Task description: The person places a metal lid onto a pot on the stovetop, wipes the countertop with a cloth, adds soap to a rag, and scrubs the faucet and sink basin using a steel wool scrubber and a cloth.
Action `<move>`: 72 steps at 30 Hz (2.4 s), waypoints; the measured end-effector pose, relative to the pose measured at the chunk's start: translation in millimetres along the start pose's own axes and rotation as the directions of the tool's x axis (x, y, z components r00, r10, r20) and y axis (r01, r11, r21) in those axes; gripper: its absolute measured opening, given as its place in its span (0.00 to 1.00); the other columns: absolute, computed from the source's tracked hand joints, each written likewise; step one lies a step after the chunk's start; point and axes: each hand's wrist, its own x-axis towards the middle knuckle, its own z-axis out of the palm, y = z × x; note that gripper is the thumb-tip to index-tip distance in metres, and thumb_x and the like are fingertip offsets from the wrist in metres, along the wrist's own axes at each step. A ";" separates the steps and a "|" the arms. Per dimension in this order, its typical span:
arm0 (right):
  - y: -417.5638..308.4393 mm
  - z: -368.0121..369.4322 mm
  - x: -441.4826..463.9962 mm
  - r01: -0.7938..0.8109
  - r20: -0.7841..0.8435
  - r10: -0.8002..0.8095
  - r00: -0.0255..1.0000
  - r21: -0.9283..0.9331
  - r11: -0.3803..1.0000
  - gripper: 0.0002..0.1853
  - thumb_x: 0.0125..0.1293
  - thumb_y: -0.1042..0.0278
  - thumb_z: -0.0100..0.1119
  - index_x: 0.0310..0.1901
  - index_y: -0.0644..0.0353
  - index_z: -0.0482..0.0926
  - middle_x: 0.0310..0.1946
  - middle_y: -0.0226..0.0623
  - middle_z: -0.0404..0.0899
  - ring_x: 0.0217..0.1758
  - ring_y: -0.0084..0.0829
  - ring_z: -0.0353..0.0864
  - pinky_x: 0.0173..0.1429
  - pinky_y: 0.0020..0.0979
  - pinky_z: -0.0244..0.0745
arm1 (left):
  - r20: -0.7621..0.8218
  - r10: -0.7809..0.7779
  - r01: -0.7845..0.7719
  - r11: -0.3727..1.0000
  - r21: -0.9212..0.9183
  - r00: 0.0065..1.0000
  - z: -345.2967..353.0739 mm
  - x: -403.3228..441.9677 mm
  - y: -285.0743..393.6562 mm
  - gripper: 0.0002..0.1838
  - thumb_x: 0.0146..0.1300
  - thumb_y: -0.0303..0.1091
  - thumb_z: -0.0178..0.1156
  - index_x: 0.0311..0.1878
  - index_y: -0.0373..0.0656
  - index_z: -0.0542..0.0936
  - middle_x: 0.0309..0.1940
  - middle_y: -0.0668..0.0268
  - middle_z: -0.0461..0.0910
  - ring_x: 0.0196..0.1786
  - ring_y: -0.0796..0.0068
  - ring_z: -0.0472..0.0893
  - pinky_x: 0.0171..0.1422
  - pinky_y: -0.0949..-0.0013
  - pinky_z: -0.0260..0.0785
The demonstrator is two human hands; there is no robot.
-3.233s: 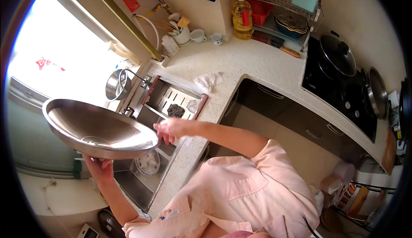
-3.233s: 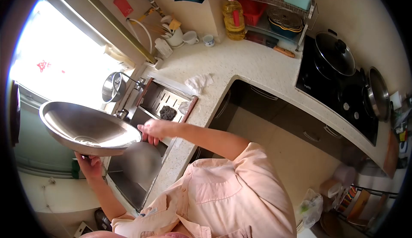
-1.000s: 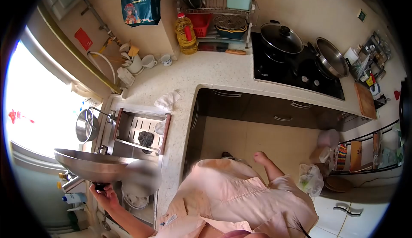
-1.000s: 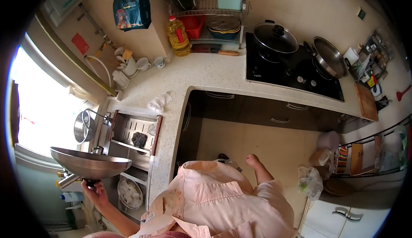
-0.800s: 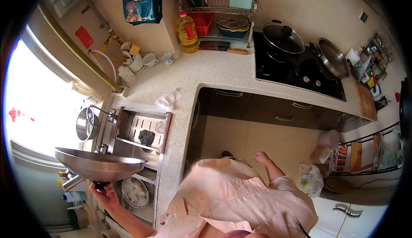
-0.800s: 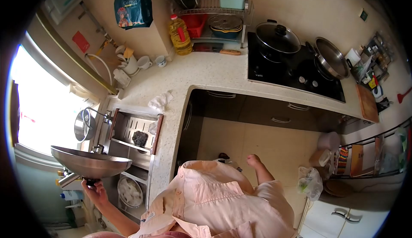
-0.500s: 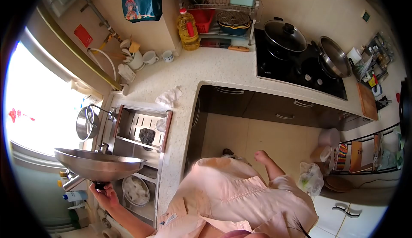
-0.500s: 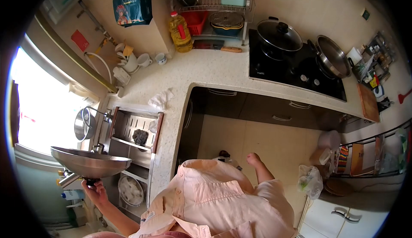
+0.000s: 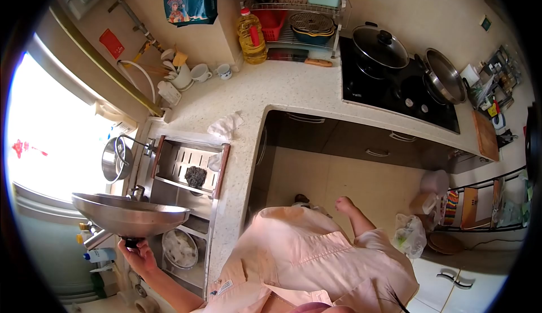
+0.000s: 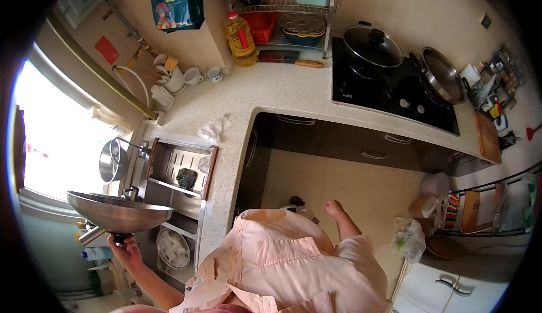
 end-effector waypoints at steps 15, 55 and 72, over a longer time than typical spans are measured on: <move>-6.4 -3.5 10.3 0.047 0.028 -0.043 0.999 -0.167 0.985 0.10 0.55 0.67 0.52 0.37 0.62 0.77 0.24 0.36 0.78 0.25 0.28 0.77 0.33 0.31 0.72 | -0.015 0.005 -0.005 1.000 -0.007 1.000 -3.7 3.3 1.1 0.14 0.57 0.41 0.54 0.42 0.42 0.72 0.32 0.57 0.73 0.22 0.76 0.69 0.09 0.87 0.48; -56.8 -57.4 -154.2 -0.152 -0.171 0.117 0.978 -0.209 0.966 0.12 0.56 0.65 0.49 0.39 0.56 0.79 0.36 0.40 0.79 0.38 0.37 0.78 0.42 0.34 0.72 | 0.207 -0.676 0.508 0.690 0.516 0.707 28.4 42.4 -158.4 0.19 0.59 0.43 0.53 0.49 0.42 0.69 0.41 0.61 0.73 0.33 0.71 0.72 0.25 0.78 0.62; -18.8 -241.7 -263.6 -0.174 0.134 -0.543 0.829 0.984 -0.024 0.17 0.63 0.63 0.53 0.51 0.58 0.67 0.45 0.33 0.73 0.44 0.22 0.75 0.46 0.27 0.75 | 0.271 -0.914 0.366 0.374 0.852 0.303 192.9 -170.8 -449.6 0.22 0.60 0.45 0.53 0.53 0.42 0.68 0.45 0.61 0.72 0.39 0.70 0.73 0.33 0.75 0.66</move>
